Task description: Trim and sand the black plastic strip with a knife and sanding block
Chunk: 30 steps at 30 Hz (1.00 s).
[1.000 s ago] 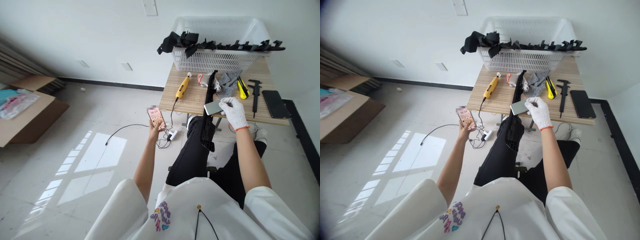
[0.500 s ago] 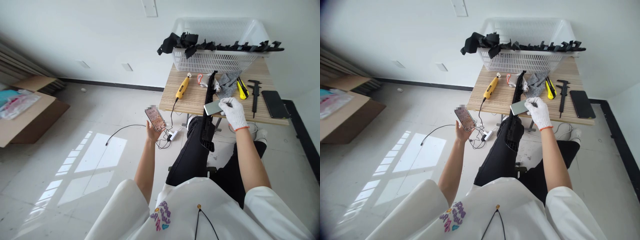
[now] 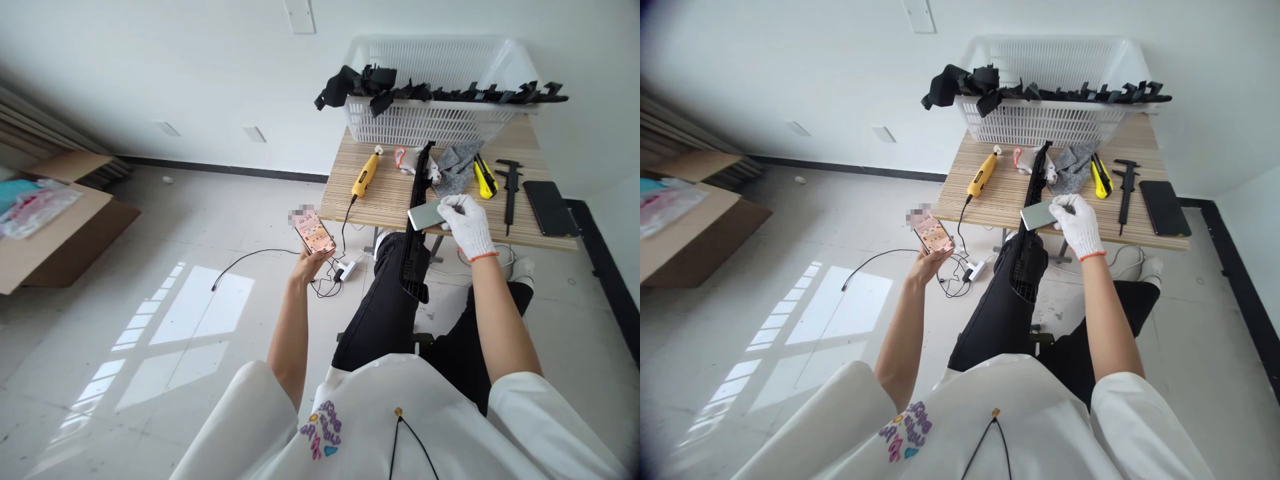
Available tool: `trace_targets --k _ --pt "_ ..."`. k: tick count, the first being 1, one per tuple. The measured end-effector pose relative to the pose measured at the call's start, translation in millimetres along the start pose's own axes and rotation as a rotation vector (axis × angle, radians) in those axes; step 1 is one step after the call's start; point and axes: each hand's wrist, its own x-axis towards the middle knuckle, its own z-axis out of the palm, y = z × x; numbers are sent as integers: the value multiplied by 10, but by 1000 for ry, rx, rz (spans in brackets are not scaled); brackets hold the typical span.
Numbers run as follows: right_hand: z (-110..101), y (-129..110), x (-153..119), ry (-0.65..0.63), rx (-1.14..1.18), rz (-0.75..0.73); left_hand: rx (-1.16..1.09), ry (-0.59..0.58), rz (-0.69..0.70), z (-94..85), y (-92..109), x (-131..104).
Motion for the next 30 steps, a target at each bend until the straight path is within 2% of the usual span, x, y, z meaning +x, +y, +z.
trace_targets --k 4,13,30 --pt "9 -23 -8 7 11 10 -60 72 -33 -33 11 40" --pt "8 -36 -13 9 3 22 -80 66 -86 -95 34 27" --pt "10 -32 -19 5 -6 8 -3 116 -117 -44 -6 74"
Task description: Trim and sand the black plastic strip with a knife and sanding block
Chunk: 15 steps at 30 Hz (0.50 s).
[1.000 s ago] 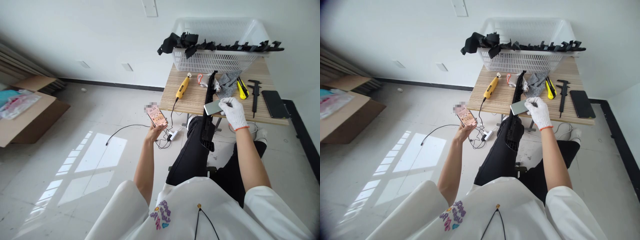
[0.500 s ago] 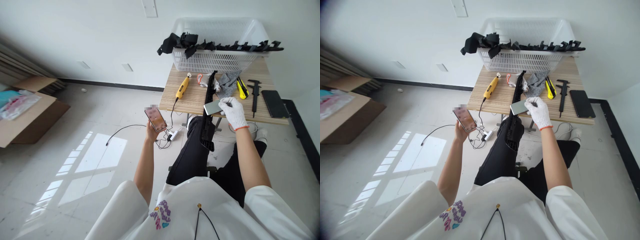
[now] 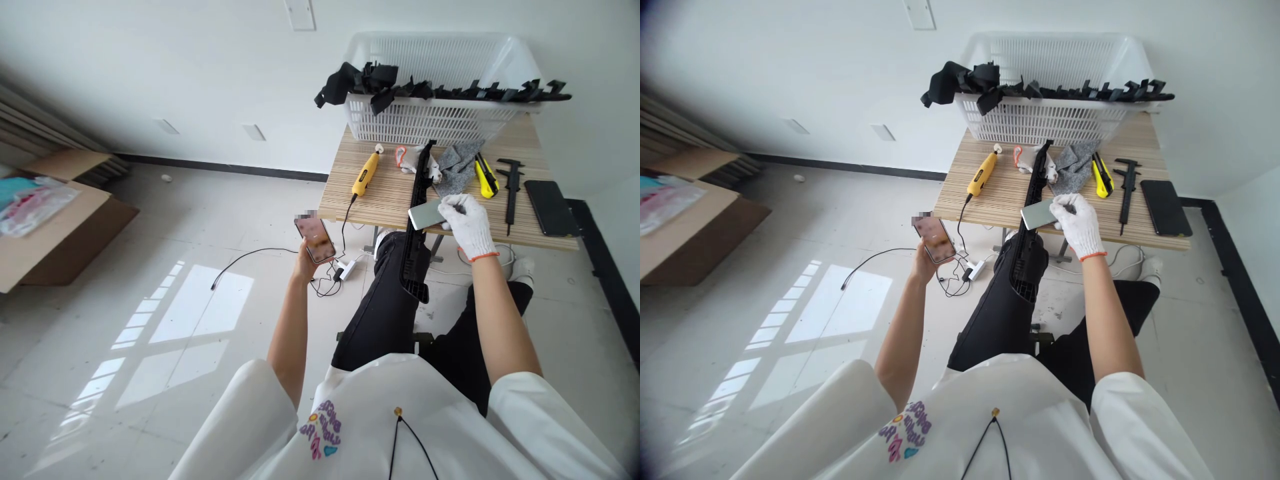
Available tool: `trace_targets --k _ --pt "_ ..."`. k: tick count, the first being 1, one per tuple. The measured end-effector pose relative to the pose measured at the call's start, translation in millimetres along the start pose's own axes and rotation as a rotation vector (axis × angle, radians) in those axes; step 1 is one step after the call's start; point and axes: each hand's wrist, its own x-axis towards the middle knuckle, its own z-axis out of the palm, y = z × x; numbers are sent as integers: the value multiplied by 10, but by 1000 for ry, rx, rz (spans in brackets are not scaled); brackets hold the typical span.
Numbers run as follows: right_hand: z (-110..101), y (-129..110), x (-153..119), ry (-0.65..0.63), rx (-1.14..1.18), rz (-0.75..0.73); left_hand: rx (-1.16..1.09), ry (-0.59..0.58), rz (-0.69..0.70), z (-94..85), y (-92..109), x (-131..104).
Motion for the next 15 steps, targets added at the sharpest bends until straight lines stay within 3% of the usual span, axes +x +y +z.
trace_targets --k 15 --pt "0 13 4 3 8 -4 -16 32 2 -19 -30 -42"
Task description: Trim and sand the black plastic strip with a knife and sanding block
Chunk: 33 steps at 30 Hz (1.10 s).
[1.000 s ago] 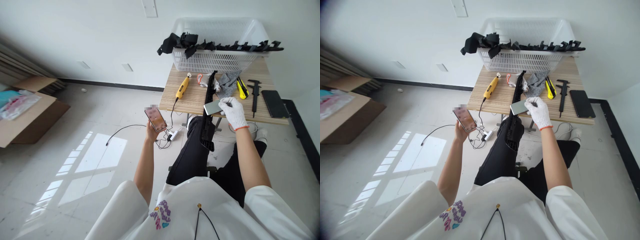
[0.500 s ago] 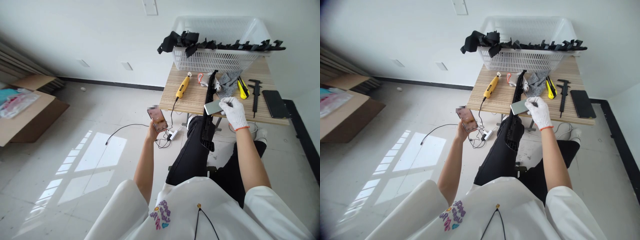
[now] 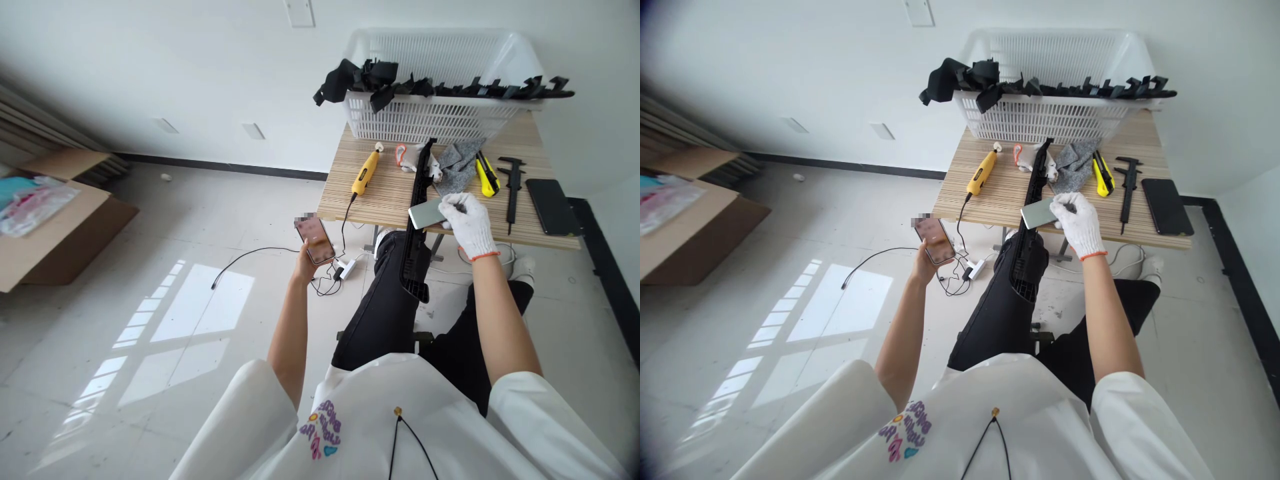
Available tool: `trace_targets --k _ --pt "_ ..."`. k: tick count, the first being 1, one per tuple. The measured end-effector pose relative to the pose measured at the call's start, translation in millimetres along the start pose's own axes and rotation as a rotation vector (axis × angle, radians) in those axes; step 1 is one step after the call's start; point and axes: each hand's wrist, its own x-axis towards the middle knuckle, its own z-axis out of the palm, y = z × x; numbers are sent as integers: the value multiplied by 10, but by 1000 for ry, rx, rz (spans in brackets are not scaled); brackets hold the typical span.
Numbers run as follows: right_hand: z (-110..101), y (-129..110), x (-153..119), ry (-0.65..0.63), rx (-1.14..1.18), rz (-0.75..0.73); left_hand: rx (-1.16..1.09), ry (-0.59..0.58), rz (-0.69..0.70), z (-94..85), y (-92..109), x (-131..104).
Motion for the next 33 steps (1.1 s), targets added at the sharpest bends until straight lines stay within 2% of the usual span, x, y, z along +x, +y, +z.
trace_targets --k 16,24,33 --pt "-3 -2 -3 -1 -13 -2 39 3 -39 -96 -34 52" --pt "0 7 -2 5 -9 -1 90 86 11 -145 -138 149" --pt "5 -7 -5 6 -7 4 87 130 29 -179 -129 178"
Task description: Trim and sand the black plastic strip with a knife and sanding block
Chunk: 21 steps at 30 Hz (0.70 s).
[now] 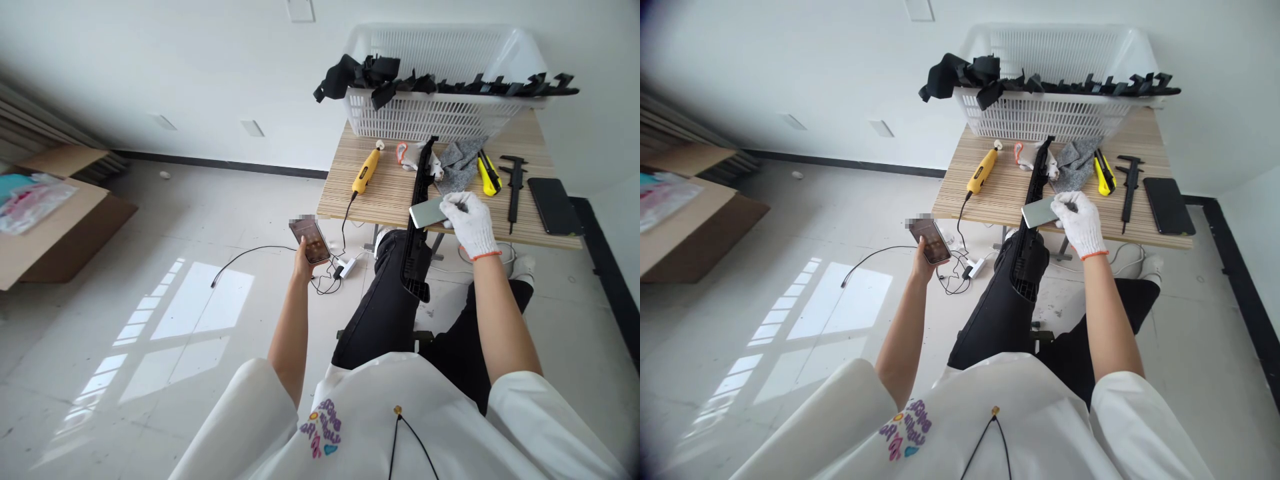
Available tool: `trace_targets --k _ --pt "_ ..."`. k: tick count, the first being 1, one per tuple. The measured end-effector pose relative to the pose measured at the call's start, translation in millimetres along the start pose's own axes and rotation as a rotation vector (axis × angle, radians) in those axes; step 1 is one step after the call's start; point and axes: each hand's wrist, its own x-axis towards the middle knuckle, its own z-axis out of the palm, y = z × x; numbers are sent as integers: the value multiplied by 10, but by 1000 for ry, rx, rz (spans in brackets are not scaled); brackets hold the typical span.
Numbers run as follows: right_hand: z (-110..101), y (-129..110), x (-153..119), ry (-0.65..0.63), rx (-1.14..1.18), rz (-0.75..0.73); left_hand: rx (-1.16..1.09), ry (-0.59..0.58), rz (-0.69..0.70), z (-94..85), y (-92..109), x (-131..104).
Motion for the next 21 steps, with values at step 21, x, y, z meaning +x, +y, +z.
trace_targets --k 21 --pt "3 -28 -8 4 -9 16 12 46 26 -25 16 -17"
